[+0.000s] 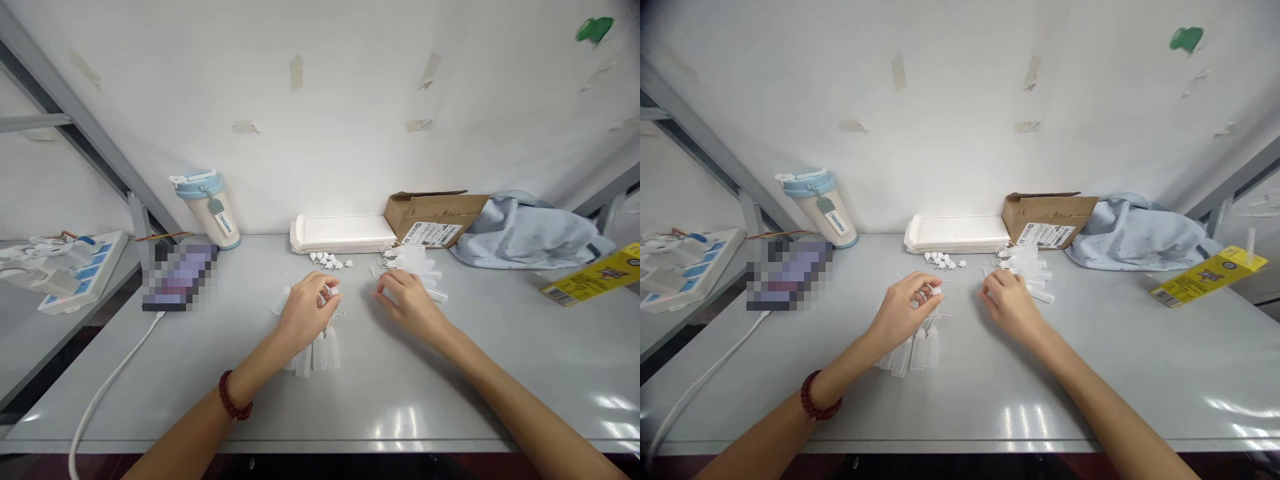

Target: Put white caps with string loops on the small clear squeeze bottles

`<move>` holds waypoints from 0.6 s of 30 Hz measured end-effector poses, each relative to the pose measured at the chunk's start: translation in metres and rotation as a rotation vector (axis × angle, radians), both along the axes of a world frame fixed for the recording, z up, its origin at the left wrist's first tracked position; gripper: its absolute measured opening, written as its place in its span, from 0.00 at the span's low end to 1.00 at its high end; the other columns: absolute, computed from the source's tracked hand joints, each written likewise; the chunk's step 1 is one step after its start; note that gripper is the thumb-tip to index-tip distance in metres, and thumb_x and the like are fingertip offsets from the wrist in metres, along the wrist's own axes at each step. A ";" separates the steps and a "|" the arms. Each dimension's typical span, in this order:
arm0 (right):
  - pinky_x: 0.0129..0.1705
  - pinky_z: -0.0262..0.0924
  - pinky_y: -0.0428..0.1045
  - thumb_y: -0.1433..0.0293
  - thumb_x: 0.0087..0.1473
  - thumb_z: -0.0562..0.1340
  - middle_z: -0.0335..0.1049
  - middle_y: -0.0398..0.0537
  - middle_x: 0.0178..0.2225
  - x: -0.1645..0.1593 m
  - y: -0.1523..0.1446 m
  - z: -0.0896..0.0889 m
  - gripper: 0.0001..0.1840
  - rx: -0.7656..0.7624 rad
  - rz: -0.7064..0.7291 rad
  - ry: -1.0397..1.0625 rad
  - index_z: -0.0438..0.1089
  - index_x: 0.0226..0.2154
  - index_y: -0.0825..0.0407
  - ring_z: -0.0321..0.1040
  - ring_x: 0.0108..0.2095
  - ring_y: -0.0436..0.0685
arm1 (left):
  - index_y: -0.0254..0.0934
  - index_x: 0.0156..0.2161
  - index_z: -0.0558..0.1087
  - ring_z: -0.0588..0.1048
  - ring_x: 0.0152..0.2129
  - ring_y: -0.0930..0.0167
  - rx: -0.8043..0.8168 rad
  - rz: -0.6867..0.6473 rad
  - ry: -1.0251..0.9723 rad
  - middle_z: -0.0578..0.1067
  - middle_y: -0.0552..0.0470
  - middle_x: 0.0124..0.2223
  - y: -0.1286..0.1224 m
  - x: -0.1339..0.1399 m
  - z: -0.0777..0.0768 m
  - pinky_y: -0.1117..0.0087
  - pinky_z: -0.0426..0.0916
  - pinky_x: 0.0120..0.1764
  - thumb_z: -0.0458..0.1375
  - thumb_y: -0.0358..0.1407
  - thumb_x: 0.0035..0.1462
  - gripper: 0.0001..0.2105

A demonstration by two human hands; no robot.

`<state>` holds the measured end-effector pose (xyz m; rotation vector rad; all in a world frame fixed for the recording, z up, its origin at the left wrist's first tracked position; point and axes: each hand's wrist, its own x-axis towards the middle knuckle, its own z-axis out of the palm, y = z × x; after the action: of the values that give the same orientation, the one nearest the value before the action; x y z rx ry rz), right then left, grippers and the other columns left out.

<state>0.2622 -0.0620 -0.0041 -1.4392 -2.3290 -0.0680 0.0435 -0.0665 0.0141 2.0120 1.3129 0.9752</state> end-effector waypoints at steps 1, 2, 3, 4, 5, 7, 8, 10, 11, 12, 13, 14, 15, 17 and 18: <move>0.38 0.52 0.51 0.72 0.57 0.54 0.67 0.49 0.32 -0.007 -0.006 0.002 0.05 -0.046 0.076 0.040 0.63 0.30 0.53 0.63 0.35 0.56 | 0.37 0.37 0.70 0.71 0.30 0.74 -0.007 0.004 -0.015 0.73 0.52 0.38 -0.001 0.001 0.001 0.73 0.66 0.30 0.55 0.31 0.53 0.06; 0.38 0.53 0.50 0.72 0.57 0.53 0.67 0.48 0.31 -0.014 -0.011 0.003 0.05 -0.102 0.166 0.065 0.63 0.31 0.53 0.63 0.33 0.55 | 0.37 0.37 0.70 0.71 0.30 0.73 -0.011 0.011 -0.030 0.73 0.52 0.38 -0.001 0.002 0.001 0.74 0.66 0.30 0.55 0.31 0.52 0.06; 0.38 0.53 0.50 0.72 0.58 0.53 0.67 0.47 0.30 -0.020 -0.017 0.005 0.05 -0.148 0.251 0.095 0.63 0.32 0.53 0.62 0.32 0.53 | 0.37 0.37 0.70 0.71 0.30 0.73 -0.015 0.019 -0.042 0.73 0.52 0.38 -0.001 0.003 0.001 0.74 0.66 0.30 0.55 0.32 0.52 0.06; 0.38 0.54 0.49 0.72 0.58 0.52 0.67 0.48 0.31 -0.027 -0.023 0.006 0.05 -0.188 0.325 0.121 0.63 0.35 0.53 0.63 0.32 0.53 | 0.37 0.37 0.70 0.71 0.30 0.73 -0.019 0.028 -0.052 0.73 0.51 0.38 0.000 0.003 0.002 0.74 0.66 0.30 0.55 0.32 0.52 0.06; 0.39 0.54 0.49 0.72 0.59 0.52 0.67 0.48 0.32 -0.033 -0.028 0.007 0.07 -0.229 0.390 0.136 0.63 0.38 0.54 0.63 0.33 0.53 | 0.37 0.36 0.70 0.71 0.30 0.73 -0.025 0.036 -0.060 0.73 0.51 0.38 0.000 0.003 0.002 0.74 0.67 0.31 0.56 0.32 0.52 0.06; 0.40 0.55 0.49 0.71 0.60 0.51 0.67 0.48 0.33 -0.042 -0.036 0.007 0.10 -0.298 0.494 0.139 0.63 0.43 0.53 0.63 0.33 0.53 | 0.37 0.36 0.71 0.71 0.31 0.73 -0.045 0.049 -0.075 0.73 0.52 0.38 0.003 0.002 0.001 0.73 0.67 0.31 0.56 0.32 0.52 0.06; 0.40 0.55 0.49 0.70 0.60 0.51 0.67 0.48 0.33 -0.045 -0.039 0.006 0.11 -0.317 0.524 0.129 0.63 0.43 0.53 0.63 0.32 0.52 | 0.37 0.36 0.71 0.71 0.31 0.73 -0.057 0.054 -0.082 0.73 0.52 0.38 0.004 0.002 0.001 0.73 0.67 0.32 0.56 0.32 0.52 0.06; 0.40 0.55 0.49 0.69 0.61 0.50 0.66 0.48 0.32 -0.048 -0.042 0.004 0.12 -0.336 0.559 0.108 0.64 0.43 0.53 0.62 0.31 0.52 | 0.37 0.36 0.71 0.71 0.31 0.73 -0.079 0.063 -0.099 0.74 0.52 0.38 0.006 0.001 0.000 0.73 0.67 0.32 0.56 0.33 0.51 0.06; 0.40 0.55 0.49 0.68 0.61 0.50 0.66 0.48 0.31 -0.048 -0.042 0.003 0.13 -0.340 0.567 0.101 0.65 0.43 0.53 0.62 0.31 0.52 | 0.36 0.36 0.71 0.71 0.31 0.73 -0.089 0.065 -0.106 0.73 0.51 0.38 0.007 0.001 0.000 0.73 0.67 0.32 0.56 0.33 0.51 0.06; 0.40 0.55 0.49 0.67 0.61 0.49 0.66 0.48 0.31 -0.048 -0.041 0.002 0.13 -0.345 0.572 0.096 0.66 0.43 0.53 0.63 0.31 0.52 | 0.36 0.36 0.71 0.71 0.31 0.73 -0.100 0.067 -0.114 0.73 0.51 0.38 0.007 0.001 -0.001 0.73 0.67 0.32 0.56 0.33 0.51 0.06; 0.40 0.55 0.49 0.67 0.61 0.49 0.66 0.48 0.31 -0.047 -0.041 0.001 0.14 -0.349 0.575 0.091 0.66 0.43 0.53 0.63 0.31 0.52 | 0.36 0.36 0.71 0.71 0.31 0.73 -0.112 0.069 -0.124 0.73 0.51 0.38 0.007 0.000 -0.001 0.73 0.67 0.32 0.56 0.34 0.51 0.07; 0.39 0.56 0.48 0.66 0.61 0.49 0.66 0.48 0.30 -0.047 -0.040 0.001 0.14 -0.351 0.576 0.086 0.66 0.43 0.53 0.63 0.31 0.52 | 0.36 0.38 0.71 0.71 0.31 0.73 -0.126 0.073 -0.140 0.73 0.51 0.38 0.007 0.000 -0.002 0.73 0.67 0.32 0.56 0.34 0.51 0.08; 0.39 0.56 0.48 0.65 0.62 0.49 0.66 0.48 0.30 -0.046 -0.039 0.001 0.15 -0.350 0.576 0.077 0.67 0.42 0.52 0.63 0.30 0.51 | 0.37 0.40 0.70 0.71 0.30 0.74 -0.142 0.076 -0.162 0.73 0.51 0.38 0.007 0.000 -0.002 0.73 0.67 0.31 0.56 0.34 0.51 0.10; 0.38 0.56 0.48 0.64 0.62 0.49 0.66 0.47 0.29 -0.046 -0.039 0.001 0.15 -0.339 0.562 0.050 0.68 0.41 0.52 0.63 0.29 0.51 | 0.38 0.47 0.66 0.70 0.26 0.76 -0.188 0.082 -0.220 0.72 0.52 0.37 0.006 -0.001 -0.002 0.74 0.66 0.29 0.57 0.35 0.50 0.16; 0.38 0.56 0.48 0.64 0.62 0.49 0.66 0.47 0.28 -0.047 -0.039 0.001 0.16 -0.331 0.549 0.031 0.68 0.41 0.52 0.63 0.29 0.51 | 0.38 0.49 0.64 0.69 0.23 0.77 -0.217 0.082 -0.250 0.71 0.53 0.37 0.006 -0.001 -0.002 0.74 0.66 0.27 0.57 0.35 0.50 0.19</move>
<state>0.2155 -0.1008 -0.0029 -0.8641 -2.7106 0.5077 0.0426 -0.0601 0.0125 1.6291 1.3100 1.0351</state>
